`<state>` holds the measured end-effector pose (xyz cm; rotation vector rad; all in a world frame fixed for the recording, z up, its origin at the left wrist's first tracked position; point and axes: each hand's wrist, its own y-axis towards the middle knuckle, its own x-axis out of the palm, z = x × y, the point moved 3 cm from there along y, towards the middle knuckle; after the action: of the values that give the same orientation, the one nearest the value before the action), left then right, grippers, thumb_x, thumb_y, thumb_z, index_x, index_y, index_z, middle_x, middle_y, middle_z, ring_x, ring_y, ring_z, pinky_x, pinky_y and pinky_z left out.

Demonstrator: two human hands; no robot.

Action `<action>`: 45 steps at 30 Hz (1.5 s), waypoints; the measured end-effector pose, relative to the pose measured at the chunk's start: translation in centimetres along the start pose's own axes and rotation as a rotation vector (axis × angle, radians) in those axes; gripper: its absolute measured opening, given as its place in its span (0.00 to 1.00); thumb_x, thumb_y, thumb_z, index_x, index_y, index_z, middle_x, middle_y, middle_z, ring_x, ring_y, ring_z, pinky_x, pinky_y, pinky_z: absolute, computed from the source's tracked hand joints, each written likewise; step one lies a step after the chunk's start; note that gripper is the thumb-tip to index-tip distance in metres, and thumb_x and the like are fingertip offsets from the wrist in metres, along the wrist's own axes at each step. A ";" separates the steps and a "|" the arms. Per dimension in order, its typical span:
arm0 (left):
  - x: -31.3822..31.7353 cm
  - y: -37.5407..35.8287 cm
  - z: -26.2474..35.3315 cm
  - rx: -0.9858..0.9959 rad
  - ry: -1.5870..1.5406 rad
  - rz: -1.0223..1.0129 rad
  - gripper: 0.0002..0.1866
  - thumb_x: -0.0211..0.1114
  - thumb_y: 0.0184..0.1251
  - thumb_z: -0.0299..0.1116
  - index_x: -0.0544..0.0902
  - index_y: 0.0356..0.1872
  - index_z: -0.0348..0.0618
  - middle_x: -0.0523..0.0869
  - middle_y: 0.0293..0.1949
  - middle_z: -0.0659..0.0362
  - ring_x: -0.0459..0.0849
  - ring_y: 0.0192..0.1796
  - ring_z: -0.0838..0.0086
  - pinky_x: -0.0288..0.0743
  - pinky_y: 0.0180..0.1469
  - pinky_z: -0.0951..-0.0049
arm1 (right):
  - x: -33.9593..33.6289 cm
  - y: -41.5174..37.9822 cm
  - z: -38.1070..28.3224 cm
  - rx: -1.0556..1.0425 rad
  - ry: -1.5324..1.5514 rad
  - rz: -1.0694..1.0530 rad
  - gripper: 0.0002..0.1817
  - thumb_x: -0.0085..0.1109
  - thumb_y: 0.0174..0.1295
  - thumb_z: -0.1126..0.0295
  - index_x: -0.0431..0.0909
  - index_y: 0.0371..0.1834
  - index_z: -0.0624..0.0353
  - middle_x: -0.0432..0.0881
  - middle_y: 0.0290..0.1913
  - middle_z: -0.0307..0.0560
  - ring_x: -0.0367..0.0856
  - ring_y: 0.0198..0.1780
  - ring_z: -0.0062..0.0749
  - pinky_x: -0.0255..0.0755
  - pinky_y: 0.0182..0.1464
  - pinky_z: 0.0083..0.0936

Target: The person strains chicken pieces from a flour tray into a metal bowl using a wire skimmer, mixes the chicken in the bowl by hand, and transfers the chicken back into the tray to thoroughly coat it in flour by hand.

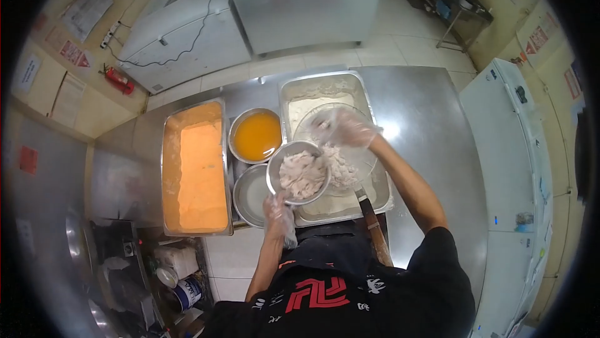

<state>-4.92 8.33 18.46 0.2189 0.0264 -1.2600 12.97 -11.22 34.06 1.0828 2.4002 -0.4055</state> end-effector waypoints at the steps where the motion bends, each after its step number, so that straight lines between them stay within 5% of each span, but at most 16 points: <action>1: -1.3 -1.1 -0.3 0.135 0.112 0.037 0.09 0.58 0.58 0.37 0.75 0.32 0.41 0.76 0.25 0.61 0.74 0.25 0.76 0.69 0.24 0.78 | -1.4 0.4 1.5 -0.012 0.010 -0.003 0.24 0.56 0.50 0.52 0.75 0.43 0.59 0.81 0.35 0.51 0.79 0.33 0.34 0.74 0.40 0.30; 4: -5.7 -3.2 0.3 -0.083 0.237 0.122 0.08 0.57 0.58 0.36 0.73 0.33 0.43 0.75 0.27 0.63 0.74 0.24 0.76 0.67 0.22 0.79 | -1.0 2.2 8.3 0.213 -0.357 0.036 0.38 0.53 0.47 0.41 0.67 0.57 0.56 0.75 0.50 0.56 0.77 0.46 0.42 0.70 0.51 0.36; 6: -8.7 -4.6 -1.4 -0.614 -0.402 0.320 0.06 0.56 0.57 0.33 0.71 0.33 0.45 0.75 0.29 0.61 0.74 0.25 0.76 0.67 0.21 0.79 | 4.1 3.0 14.7 0.399 -0.620 0.138 0.49 0.51 0.41 0.34 0.54 0.64 0.52 0.54 0.64 0.54 0.57 0.61 0.51 0.55 0.62 0.42; 7: -9.5 -4.7 -0.7 -0.613 -0.390 0.318 0.06 0.56 0.57 0.33 0.71 0.33 0.45 0.75 0.29 0.61 0.74 0.25 0.76 0.67 0.21 0.79 | 6.8 3.6 18.1 0.480 -0.696 0.168 0.55 0.50 0.38 0.30 0.46 0.68 0.50 0.41 0.70 0.52 0.44 0.68 0.56 0.46 0.67 0.44; 10: -10.6 -5.1 2.1 -0.512 -0.415 0.431 0.08 0.57 0.54 0.31 0.71 0.34 0.44 0.75 0.29 0.60 0.75 0.25 0.75 0.68 0.23 0.77 | 12.0 1.1 15.7 0.269 -0.848 0.276 0.45 0.49 0.47 0.36 0.56 0.65 0.52 0.54 0.66 0.54 0.49 0.67 0.53 0.49 0.65 0.46; 12: -11.6 -5.8 3.1 -0.498 -0.340 0.593 0.09 0.59 0.50 0.31 0.71 0.33 0.43 0.75 0.28 0.59 0.75 0.25 0.73 0.68 0.22 0.75 | 17.8 1.0 23.6 0.153 -0.824 0.286 0.41 0.48 0.49 0.39 0.59 0.63 0.53 0.57 0.65 0.54 0.51 0.66 0.52 0.51 0.64 0.48; 15: -11.7 -7.0 4.9 -0.496 -0.314 0.637 0.11 0.60 0.47 0.32 0.71 0.33 0.42 0.75 0.28 0.59 0.75 0.26 0.71 0.69 0.23 0.73 | 21.7 0.4 29.6 -0.169 -2.244 0.490 0.36 0.46 0.53 0.41 0.62 0.61 0.53 0.62 0.62 0.55 0.54 0.65 0.52 0.53 0.63 0.46; 17: -12.5 -8.6 2.8 -0.507 -0.332 0.668 0.12 0.60 0.47 0.32 0.70 0.32 0.42 0.75 0.27 0.59 0.75 0.25 0.72 0.69 0.22 0.73 | 18.7 1.1 27.4 0.279 -1.245 0.327 0.36 0.44 0.53 0.40 0.62 0.61 0.51 0.60 0.63 0.56 0.50 0.67 0.53 0.46 0.64 0.51; 22: -14.1 -11.2 -0.7 -0.450 -0.279 0.478 0.14 0.57 0.59 0.43 0.74 0.34 0.41 0.76 0.31 0.58 0.76 0.32 0.71 0.70 0.31 0.73 | 16.6 2.3 22.6 0.486 -0.589 0.272 0.31 0.40 0.57 0.44 0.63 0.61 0.49 0.58 0.64 0.57 0.42 0.69 0.54 0.32 0.60 0.67; 24: -14.7 -11.2 -1.5 -0.595 -0.158 0.434 0.12 0.58 0.58 0.39 0.72 0.35 0.42 0.76 0.29 0.59 0.75 0.29 0.72 0.69 0.28 0.72 | 18.3 0.2 21.2 0.099 -1.137 0.667 0.40 0.48 0.50 0.41 0.61 0.61 0.57 0.68 0.56 0.60 0.65 0.57 0.49 0.54 0.57 0.55; 27: -13.5 -9.7 0.8 -0.630 -0.252 0.540 0.11 0.57 0.55 0.36 0.72 0.35 0.40 0.76 0.27 0.58 0.75 0.26 0.72 0.68 0.25 0.75 | 22.0 -0.1 34.3 0.345 -0.900 0.236 0.39 0.50 0.48 0.40 0.63 0.59 0.54 0.68 0.55 0.59 0.64 0.57 0.45 0.54 0.58 0.53; 31: -13.4 -8.6 1.5 -0.644 -0.261 0.524 0.10 0.57 0.52 0.33 0.73 0.32 0.38 0.76 0.25 0.58 0.74 0.23 0.74 0.68 0.22 0.76 | 18.0 -2.6 28.6 0.340 -0.557 0.235 0.32 0.49 0.51 0.44 0.69 0.54 0.53 0.70 0.51 0.57 0.65 0.55 0.47 0.55 0.56 0.52; 33: -13.4 -8.3 1.2 -0.655 -0.263 0.503 0.10 0.57 0.51 0.32 0.73 0.32 0.38 0.76 0.24 0.58 0.74 0.22 0.74 0.67 0.21 0.77 | 17.1 -3.1 20.2 0.254 -1.077 0.467 0.29 0.50 0.50 0.45 0.73 0.51 0.52 0.73 0.48 0.56 0.69 0.51 0.45 0.57 0.57 0.46; 37: -13.6 -7.2 2.1 -0.676 -0.222 0.433 0.09 0.57 0.50 0.31 0.74 0.30 0.37 0.78 0.24 0.57 0.76 0.21 0.74 0.67 0.18 0.77 | 18.5 -1.9 22.4 0.427 -0.957 0.407 0.27 0.49 0.52 0.51 0.69 0.55 0.50 0.74 0.50 0.58 0.71 0.55 0.42 0.59 0.59 0.39; 43: -12.2 -5.9 2.4 -0.477 -0.457 0.461 0.12 0.60 0.51 0.33 0.74 0.35 0.36 0.77 0.23 0.59 0.75 0.19 0.75 0.68 0.16 0.78 | 14.9 0.3 23.3 0.450 -0.812 -0.068 0.15 0.47 0.54 0.58 0.77 0.35 0.56 0.80 0.35 0.53 0.79 0.40 0.43 0.70 0.45 0.33; 45: -12.1 -5.6 1.6 -0.439 -0.424 0.347 0.17 0.63 0.53 0.37 0.74 0.38 0.34 0.76 0.23 0.59 0.75 0.18 0.77 0.68 0.14 0.79 | 13.0 1.7 26.6 0.057 -0.996 -0.401 0.18 0.46 0.54 0.56 0.79 0.27 0.59 0.80 0.32 0.52 0.79 0.36 0.42 0.72 0.39 0.33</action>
<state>-14.10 17.82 20.90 -0.4104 -0.0961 -0.9053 14.65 -13.93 4.60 0.2534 1.6629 -0.8961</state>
